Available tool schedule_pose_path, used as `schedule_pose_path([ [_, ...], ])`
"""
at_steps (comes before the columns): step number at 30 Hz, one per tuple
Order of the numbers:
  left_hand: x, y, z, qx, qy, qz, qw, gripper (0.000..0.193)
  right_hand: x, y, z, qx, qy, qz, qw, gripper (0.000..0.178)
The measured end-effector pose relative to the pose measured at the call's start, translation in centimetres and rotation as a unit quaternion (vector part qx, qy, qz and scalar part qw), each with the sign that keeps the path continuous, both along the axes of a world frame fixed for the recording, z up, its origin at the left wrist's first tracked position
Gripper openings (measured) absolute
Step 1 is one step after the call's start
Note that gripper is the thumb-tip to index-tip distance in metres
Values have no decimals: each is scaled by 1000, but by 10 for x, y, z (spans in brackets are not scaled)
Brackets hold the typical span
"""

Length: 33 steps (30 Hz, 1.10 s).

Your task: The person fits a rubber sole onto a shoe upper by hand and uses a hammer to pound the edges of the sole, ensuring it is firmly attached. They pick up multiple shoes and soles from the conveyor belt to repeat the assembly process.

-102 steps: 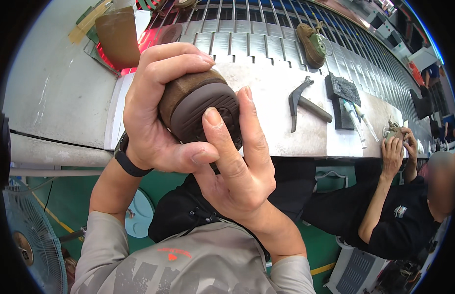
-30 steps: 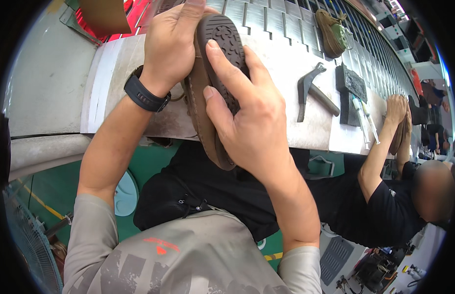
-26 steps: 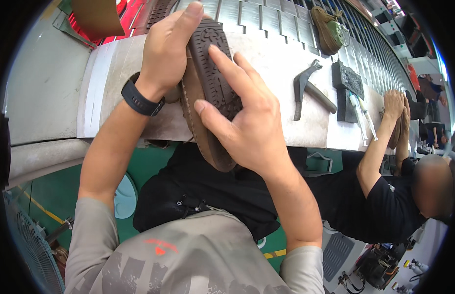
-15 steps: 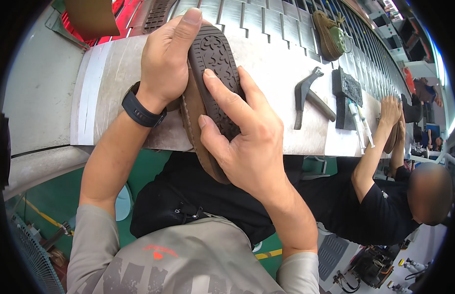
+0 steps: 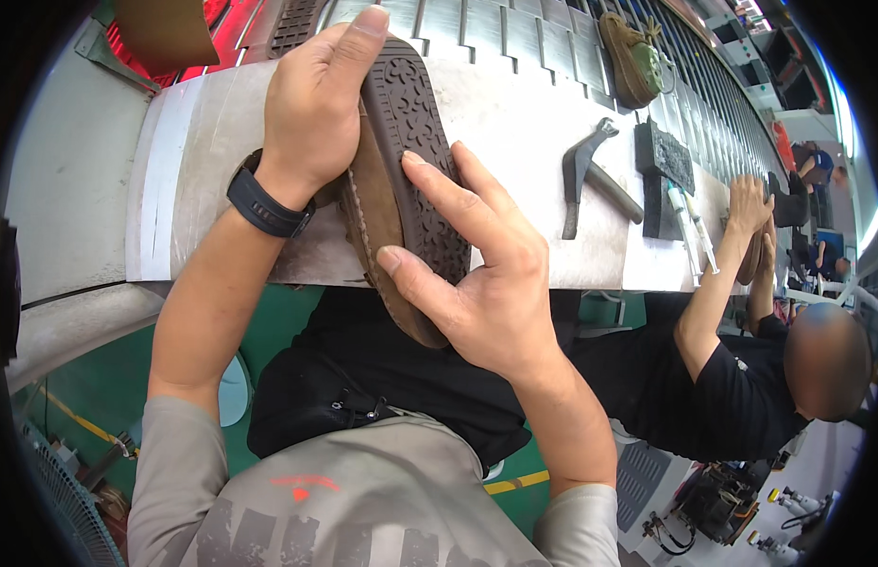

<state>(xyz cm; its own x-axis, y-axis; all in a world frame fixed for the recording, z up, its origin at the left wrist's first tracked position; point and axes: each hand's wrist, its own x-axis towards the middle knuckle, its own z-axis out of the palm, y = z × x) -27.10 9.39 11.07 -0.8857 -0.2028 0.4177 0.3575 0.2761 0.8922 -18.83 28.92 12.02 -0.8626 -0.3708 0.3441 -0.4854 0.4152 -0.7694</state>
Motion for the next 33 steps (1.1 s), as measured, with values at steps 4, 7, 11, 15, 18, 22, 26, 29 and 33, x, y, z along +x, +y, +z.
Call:
schedule_pose_path([
  [4, 0, 2, -4, 18, 16, 2, 1000, 51, 8, -2, 3, -5, -36, 5, 999, 63],
  [7, -1, 3, -3, 20, 24, 4, 999, 51, 8, -3, 4, -14, -28, -8, 999, 60],
  [11, 6, 5, 9, -16, 15, 15, 1000, 52, 9, -4, 12, 69, 26, -27, 997, 58],
  [15, 1, 3, 3, -25, 11, 11, 1000, 54, 4, -3, 9, 80, 38, -23, 996, 58],
  [18, 0, 6, -1, -2, 32, 25, 999, 56, 10, -1, -3, 19, 5, -18, 1000, 64],
  [22, -6, 3, -3, -17, 34, 10, 999, 57, 11, 11, -15, -16, 6, -3, 1000, 70],
  [26, -7, 5, -11, 46, 44, -13, 998, 56, 13, 10, -21, -27, 30, 6, 999, 69],
  [29, -6, 4, -9, 30, 32, -7, 999, 56, 14, 10, -20, -19, 43, -1, 999, 67],
  [33, -2, 5, -1, -6, 23, 14, 1000, 56, 16, 11, -12, 13, 60, -5, 998, 66],
])
